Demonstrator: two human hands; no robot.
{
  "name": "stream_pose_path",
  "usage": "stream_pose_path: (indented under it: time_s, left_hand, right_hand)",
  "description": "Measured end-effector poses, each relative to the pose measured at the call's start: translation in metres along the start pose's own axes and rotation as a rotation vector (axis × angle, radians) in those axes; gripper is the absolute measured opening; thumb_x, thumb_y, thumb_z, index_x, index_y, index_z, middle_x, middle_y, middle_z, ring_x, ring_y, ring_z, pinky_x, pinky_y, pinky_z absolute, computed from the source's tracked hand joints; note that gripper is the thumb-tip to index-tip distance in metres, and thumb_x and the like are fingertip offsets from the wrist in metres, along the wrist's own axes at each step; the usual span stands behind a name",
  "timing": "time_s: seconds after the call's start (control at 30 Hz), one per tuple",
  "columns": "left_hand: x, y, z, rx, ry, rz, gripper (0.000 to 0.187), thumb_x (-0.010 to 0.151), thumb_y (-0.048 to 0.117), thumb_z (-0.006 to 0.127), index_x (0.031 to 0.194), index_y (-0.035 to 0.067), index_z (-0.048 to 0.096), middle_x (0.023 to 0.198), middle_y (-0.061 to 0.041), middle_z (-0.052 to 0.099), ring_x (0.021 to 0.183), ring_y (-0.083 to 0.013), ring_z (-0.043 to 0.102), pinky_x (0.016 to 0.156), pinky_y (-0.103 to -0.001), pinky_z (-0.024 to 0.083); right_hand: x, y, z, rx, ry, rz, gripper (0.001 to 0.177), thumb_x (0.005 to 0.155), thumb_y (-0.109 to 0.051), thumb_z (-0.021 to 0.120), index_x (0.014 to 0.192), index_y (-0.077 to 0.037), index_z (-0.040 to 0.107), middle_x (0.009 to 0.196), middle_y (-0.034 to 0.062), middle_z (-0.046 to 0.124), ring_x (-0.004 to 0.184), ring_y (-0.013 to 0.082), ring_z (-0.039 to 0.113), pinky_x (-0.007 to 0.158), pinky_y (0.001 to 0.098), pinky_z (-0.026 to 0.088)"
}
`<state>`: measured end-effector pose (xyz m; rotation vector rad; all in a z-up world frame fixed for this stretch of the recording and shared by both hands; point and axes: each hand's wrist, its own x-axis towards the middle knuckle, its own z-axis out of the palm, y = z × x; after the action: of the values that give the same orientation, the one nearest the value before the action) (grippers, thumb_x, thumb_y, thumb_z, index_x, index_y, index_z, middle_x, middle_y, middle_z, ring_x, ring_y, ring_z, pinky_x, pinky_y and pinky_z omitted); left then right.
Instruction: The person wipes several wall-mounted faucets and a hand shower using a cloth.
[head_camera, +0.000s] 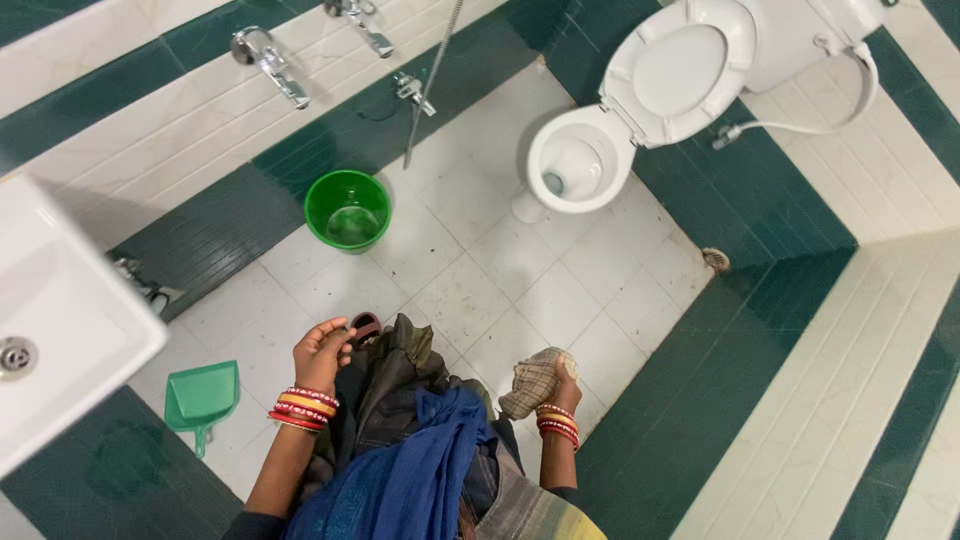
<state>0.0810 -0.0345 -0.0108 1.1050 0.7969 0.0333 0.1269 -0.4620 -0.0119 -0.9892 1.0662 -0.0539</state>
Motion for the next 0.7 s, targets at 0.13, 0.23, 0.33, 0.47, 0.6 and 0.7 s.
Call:
stream_pose_path:
  time_s: [0.13,0.23,0.33,0.47,0.6,0.7]
  left_hand:
    - [0.052,0.029,0.038,-0.006,-0.094,-0.016,0.025,0.094,0.008,0.067,0.118,0.002,0.069,0.1,-0.007,0.074,0.071,-0.0073,0.06,0.061,-0.022,0.05]
    - [0.081,0.055,0.064,0.0,-0.137,-0.037,0.025,0.094,0.008,0.065,0.118,0.002,0.069,0.1,-0.006,0.073,0.072,-0.0072,0.061,0.062,-0.023,0.051]
    - [0.112,0.083,0.078,0.004,-0.166,-0.041,0.025,0.093,0.008,0.066,0.117,0.003,0.068,0.1,-0.005,0.073,0.074,-0.0074,0.061,0.062,-0.023,0.05]
    - [0.15,0.112,0.092,0.044,-0.174,-0.038,0.023,0.094,0.009,0.066,0.116,0.004,0.068,0.098,-0.005,0.072,0.073,-0.0081,0.06,0.061,-0.023,0.05]
    - [0.188,0.12,0.111,0.098,-0.183,-0.068,0.023,0.094,0.008,0.068,0.116,0.004,0.069,0.098,-0.004,0.073,0.073,-0.0073,0.061,0.061,-0.023,0.05]
    - [0.212,0.109,0.139,0.11,-0.234,-0.064,0.023,0.094,0.009,0.067,0.117,0.004,0.069,0.096,-0.004,0.072,0.072,-0.0084,0.061,0.06,-0.023,0.05]
  right_hand:
    - [-0.008,0.017,-0.026,-0.165,0.323,0.154,0.063,0.087,-0.019,0.081,0.13,0.015,0.05,0.119,0.0272,0.066,0.099,0.0398,0.069,0.084,0.0484,0.059]
    - [-0.035,0.033,-0.028,-0.268,0.413,0.285,0.062,0.087,-0.019,0.081,0.13,0.015,0.051,0.119,0.0272,0.066,0.099,0.0398,0.069,0.084,0.0486,0.059]
    - [-0.055,0.053,-0.011,-0.319,0.408,0.348,0.062,0.087,-0.019,0.08,0.129,0.015,0.052,0.118,0.0272,0.067,0.098,0.0397,0.07,0.084,0.0489,0.059]
    - [-0.045,0.068,0.048,-0.324,0.333,0.387,0.061,0.086,-0.019,0.08,0.128,0.016,0.053,0.117,0.0271,0.067,0.098,0.0396,0.07,0.084,0.0492,0.059]
    - [-0.029,0.068,0.089,-0.329,0.264,0.395,0.06,0.085,-0.019,0.079,0.127,0.016,0.054,0.116,0.0271,0.068,0.098,0.0395,0.07,0.084,0.0496,0.059]
    - [-0.002,0.044,0.113,-0.356,0.208,0.383,0.059,0.085,-0.019,0.079,0.127,0.016,0.055,0.115,0.0271,0.069,0.098,0.0395,0.07,0.084,0.0498,0.059]
